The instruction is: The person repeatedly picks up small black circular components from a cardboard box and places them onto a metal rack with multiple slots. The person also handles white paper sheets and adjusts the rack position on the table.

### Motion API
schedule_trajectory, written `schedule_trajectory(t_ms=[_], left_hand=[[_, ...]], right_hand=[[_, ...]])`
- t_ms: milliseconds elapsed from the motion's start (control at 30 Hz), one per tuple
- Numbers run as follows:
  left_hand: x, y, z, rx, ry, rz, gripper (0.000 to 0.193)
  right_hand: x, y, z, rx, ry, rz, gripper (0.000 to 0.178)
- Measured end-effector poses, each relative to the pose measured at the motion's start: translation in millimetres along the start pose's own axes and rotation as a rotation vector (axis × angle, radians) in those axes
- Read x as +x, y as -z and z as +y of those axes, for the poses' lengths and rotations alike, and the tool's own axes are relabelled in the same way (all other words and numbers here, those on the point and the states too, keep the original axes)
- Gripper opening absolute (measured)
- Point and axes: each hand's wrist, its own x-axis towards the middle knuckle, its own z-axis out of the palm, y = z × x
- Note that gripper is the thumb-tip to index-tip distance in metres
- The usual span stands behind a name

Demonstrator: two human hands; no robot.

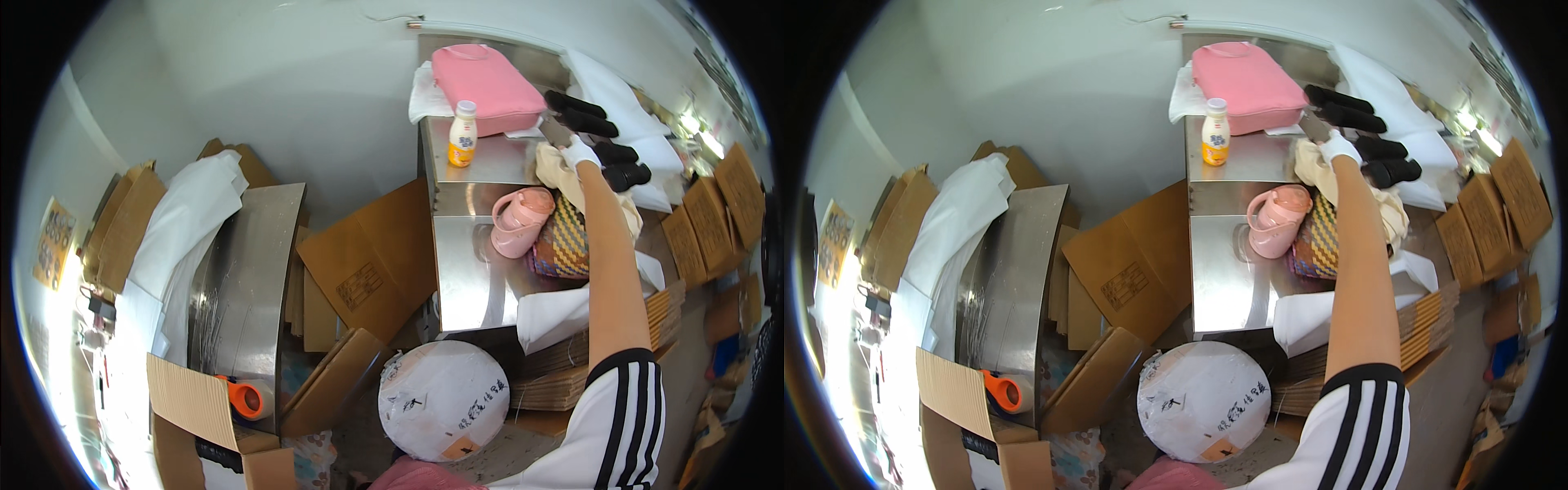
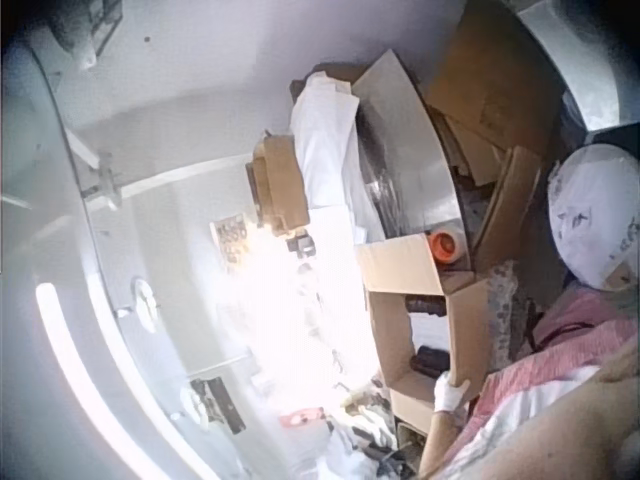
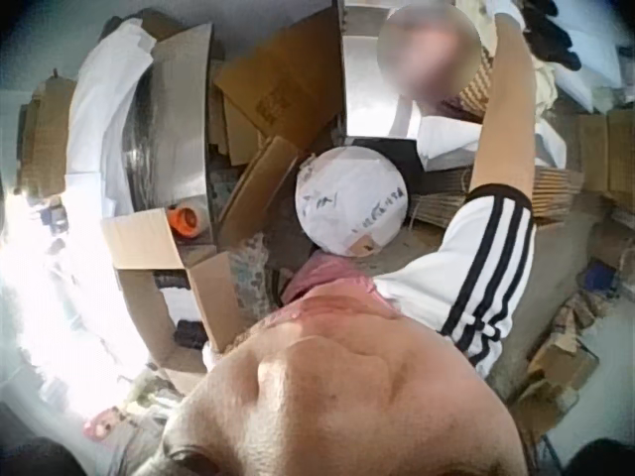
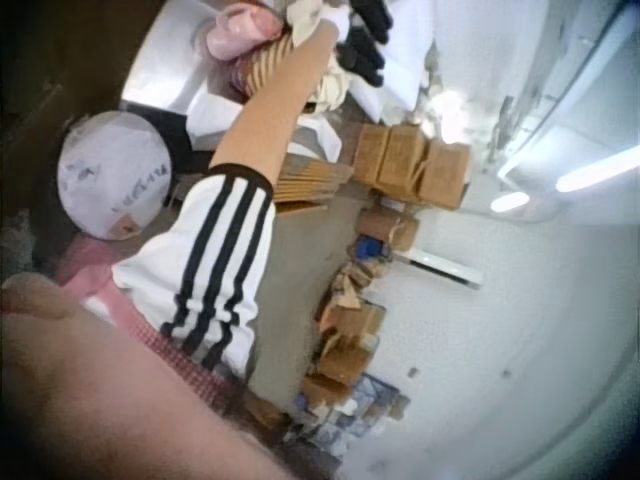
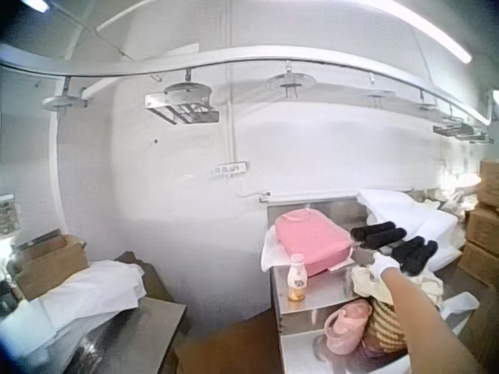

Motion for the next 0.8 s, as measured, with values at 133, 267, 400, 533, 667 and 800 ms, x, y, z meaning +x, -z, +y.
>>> schedule_trajectory(t_ms=[133,267,400,533,667,800], left_hand=[[5,-13,-19,-0.062,0.087,-0.042,0.043],[9,-35,-50,-0.192,-0.008,0.048,0.047],[11,-51,-70,-0.225,-0.115,0.123,0.036],[13,-55,-72,-0.342,-0.099,0.112,0.041],[16,-53,-69,-0.248,-0.162,0.087,0.045],[17,-46,-59,-0.269,-0.245,0.097,0.045]], right_hand=[[12,0,12,0.074,0.013,0.142,0.044],[23,38,22,0.145,-0.185,0.270,0.045],[21,129,62,0.176,-0.092,0.471,0.074],[5,219,85,0.506,0.112,0.394,0.077],[-39,274,32,0.228,0.305,0.449,0.073],[-120,331,-44,0.159,0.562,0.485,0.058]])
